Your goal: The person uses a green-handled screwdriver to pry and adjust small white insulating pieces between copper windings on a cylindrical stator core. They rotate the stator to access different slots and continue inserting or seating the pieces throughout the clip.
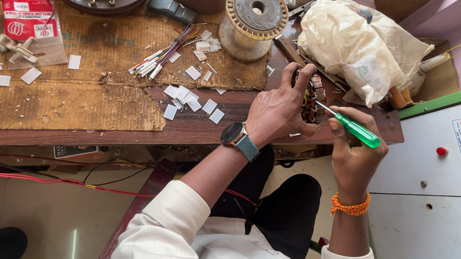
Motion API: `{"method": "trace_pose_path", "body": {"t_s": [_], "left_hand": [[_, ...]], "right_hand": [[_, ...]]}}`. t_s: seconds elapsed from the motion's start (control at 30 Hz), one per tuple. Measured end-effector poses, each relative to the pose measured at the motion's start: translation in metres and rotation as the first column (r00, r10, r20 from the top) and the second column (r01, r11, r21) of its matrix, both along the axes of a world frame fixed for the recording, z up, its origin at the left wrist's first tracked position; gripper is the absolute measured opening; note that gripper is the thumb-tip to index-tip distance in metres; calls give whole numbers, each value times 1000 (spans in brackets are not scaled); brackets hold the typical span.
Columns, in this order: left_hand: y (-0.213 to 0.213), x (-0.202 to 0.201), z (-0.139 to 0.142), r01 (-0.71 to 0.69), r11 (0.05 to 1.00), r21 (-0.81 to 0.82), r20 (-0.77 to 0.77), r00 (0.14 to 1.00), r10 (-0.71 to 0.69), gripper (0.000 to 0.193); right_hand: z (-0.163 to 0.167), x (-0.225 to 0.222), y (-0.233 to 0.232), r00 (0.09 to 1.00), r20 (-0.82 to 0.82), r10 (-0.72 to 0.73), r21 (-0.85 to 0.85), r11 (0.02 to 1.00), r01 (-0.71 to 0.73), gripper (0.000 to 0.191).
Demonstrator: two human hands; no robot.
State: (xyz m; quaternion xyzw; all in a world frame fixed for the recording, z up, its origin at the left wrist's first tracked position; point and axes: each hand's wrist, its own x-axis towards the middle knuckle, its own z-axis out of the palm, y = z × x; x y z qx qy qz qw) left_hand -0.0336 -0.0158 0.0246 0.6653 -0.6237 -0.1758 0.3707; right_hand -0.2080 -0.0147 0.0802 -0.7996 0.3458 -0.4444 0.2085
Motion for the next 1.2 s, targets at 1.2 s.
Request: {"method": "trace_pose_path", "body": {"t_s": [1.2], "left_hand": [[-1, 1, 11, 5, 993, 116, -10, 1000, -4, 130]], "right_hand": [[-36, -10, 22, 877, 479, -23, 160, 985, -62, 28]]}}
